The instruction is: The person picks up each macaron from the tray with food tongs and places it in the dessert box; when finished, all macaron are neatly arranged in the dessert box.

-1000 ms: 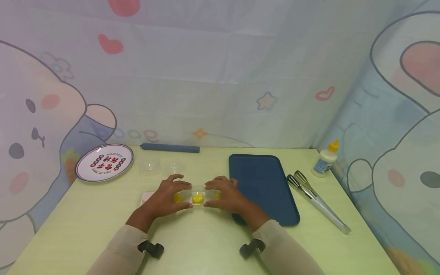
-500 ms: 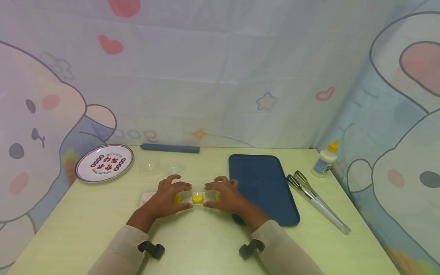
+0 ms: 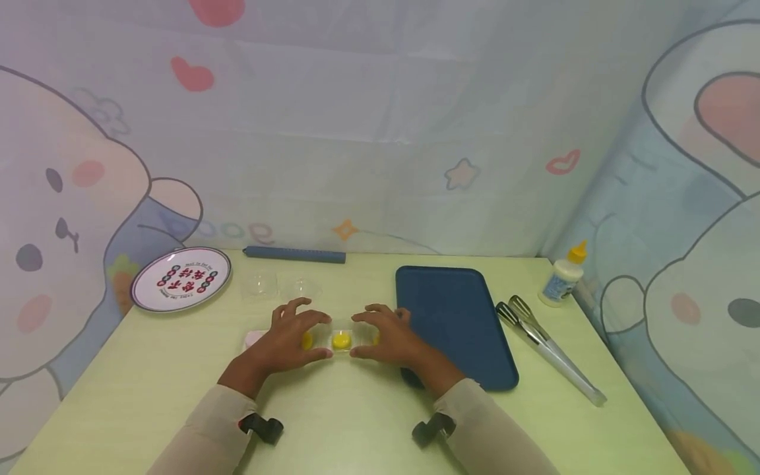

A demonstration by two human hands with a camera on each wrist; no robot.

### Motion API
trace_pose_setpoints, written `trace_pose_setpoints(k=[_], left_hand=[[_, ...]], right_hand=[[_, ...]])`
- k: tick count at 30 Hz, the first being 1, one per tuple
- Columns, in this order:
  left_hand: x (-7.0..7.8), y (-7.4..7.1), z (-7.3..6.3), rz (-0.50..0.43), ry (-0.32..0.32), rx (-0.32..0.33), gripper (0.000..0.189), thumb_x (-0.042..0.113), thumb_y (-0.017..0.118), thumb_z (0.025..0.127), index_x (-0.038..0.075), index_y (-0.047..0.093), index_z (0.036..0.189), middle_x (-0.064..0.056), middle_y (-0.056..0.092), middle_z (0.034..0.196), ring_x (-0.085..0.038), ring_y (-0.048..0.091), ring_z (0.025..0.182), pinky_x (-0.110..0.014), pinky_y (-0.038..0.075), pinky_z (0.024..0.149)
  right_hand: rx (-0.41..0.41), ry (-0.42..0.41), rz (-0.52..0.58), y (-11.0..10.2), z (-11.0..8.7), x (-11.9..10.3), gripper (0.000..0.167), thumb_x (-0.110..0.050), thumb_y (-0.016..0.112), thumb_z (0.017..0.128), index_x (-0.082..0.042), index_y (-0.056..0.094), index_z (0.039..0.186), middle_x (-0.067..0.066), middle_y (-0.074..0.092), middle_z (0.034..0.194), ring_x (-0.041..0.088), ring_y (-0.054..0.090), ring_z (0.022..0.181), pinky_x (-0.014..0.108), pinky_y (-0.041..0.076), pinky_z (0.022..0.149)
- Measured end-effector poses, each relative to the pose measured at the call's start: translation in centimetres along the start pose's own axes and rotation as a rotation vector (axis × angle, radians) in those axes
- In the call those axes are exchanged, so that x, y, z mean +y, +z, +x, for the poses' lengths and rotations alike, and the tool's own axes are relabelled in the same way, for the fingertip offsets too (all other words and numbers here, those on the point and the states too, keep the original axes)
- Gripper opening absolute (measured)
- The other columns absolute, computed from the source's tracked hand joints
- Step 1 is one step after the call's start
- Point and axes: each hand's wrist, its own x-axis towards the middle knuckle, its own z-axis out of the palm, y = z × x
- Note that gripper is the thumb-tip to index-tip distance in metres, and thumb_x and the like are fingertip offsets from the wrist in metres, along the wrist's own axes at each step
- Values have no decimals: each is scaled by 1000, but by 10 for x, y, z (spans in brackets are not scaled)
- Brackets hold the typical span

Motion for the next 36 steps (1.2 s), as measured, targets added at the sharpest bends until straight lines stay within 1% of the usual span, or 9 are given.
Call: trace_pose_setpoints(k=[4,8,15,23,27,30,34,36], left_hand=[[-3,-6,-1,-11,-11,13,65,46,86,91,11,68,142,-7,70,146,-50,37,156,-78,20,120],[-10,-12,-1,-10,-43,41,62,48,79,97,10,68,144,-8,68,149,-49,38,155,-79,20,119],[-22,-24,-3,41,-116,70,58,49,72,102,12,67,146,-15,67,150,-47,46,148,-79,29,115],[-36,-35,-3,76,-186,93,59,48,67,105,9,64,149,-21,63,154,-52,46,148,-78,33,113],[-42,-42,-1,116,-233,85,64,52,66,105,9,61,152,-23,59,158,-53,47,148,-78,36,113],[-46,-47,2,141,-258,79,67,53,66,105,7,60,153,-25,58,158,-55,50,145,-79,39,111],[-50,-51,5,139,-274,71,69,52,67,104,6,58,154,-27,58,157,-57,53,140,-81,42,108],[-52,-53,7,130,-285,58,70,52,67,105,5,57,155,-29,56,157,-57,53,141,-81,43,108]], right_hand=[[8,-4,-5,-1,2,-1,70,-43,86,93,-14,63,153,11,59,162,35,42,160,72,17,119],[22,-5,-35,-3,8,-1,68,-44,83,95,-14,64,152,12,59,161,35,45,158,71,19,117],[31,0,-47,-7,15,-4,64,-49,79,97,-14,66,149,9,62,157,33,52,152,73,20,118],[16,18,-50,-13,26,-8,63,-48,76,100,-12,65,151,8,64,156,32,55,150,71,20,121],[14,31,-57,-14,34,-11,63,-50,74,101,-13,65,151,7,64,156,32,54,151,72,20,122],[14,44,-63,-15,40,-13,62,-51,73,101,-14,66,150,7,65,154,32,53,151,73,19,122],[21,55,-58,-15,46,-15,60,-50,73,101,-13,67,149,8,66,153,33,53,150,73,19,122],[19,57,-52,-16,49,-17,59,-49,73,102,-13,67,149,8,65,154,34,53,151,74,19,123]])
